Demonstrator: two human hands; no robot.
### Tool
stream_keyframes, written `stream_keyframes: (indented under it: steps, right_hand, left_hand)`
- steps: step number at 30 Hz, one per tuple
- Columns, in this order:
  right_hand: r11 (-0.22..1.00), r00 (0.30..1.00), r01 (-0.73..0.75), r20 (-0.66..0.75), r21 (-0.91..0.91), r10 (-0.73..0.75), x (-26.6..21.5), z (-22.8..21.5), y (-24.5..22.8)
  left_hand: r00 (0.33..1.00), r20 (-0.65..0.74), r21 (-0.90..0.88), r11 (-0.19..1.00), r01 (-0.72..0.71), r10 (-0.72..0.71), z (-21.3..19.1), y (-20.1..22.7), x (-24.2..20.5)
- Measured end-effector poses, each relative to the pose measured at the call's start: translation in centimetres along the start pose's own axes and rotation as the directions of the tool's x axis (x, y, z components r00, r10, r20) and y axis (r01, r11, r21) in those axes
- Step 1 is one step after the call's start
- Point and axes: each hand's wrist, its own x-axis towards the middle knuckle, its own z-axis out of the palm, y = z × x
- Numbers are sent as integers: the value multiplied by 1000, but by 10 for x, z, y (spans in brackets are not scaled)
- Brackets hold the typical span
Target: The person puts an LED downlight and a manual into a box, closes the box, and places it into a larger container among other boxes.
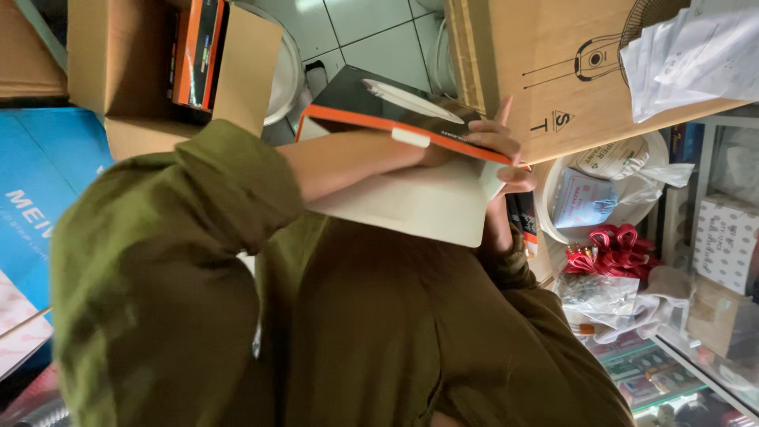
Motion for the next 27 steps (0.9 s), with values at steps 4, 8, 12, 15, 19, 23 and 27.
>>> stream_keyframes:
  steps: [4,8,12,15,19,23,27]
  right_hand:
    - [999,999,42,-4,-6,-42,-16,-1,16]
    - [995,996,57,65,85,-62,-1,2,-1]
    - [999,997,7,76,49,-11,10,6,-30]
    - [999,997,5,81,52,-9,9,7,-43]
    - [997,995,12,96,78,-19,9,10,-43]
    - [996,997,17,71,83,-23,7,11,-45]
    - [996,999,28,24,79,-30,7,7,-41]
  left_hand:
    - [1000,2,-30,999,17,-17,-1,0,6]
    - [999,-3,-35,998,46,-46,-4,1,3]
    - [999,7,-42,998,40,-40,-6,3,11]
    - [999,14,-52,998,32,-31,-5,4,14]
    - [998,11,-74,996,55,-54,-5,4,12]
    - [997,13,-88,993,78,-78,-12,6,6]
    - [979,-38,-160,968,193,-202,-20,19,-15]
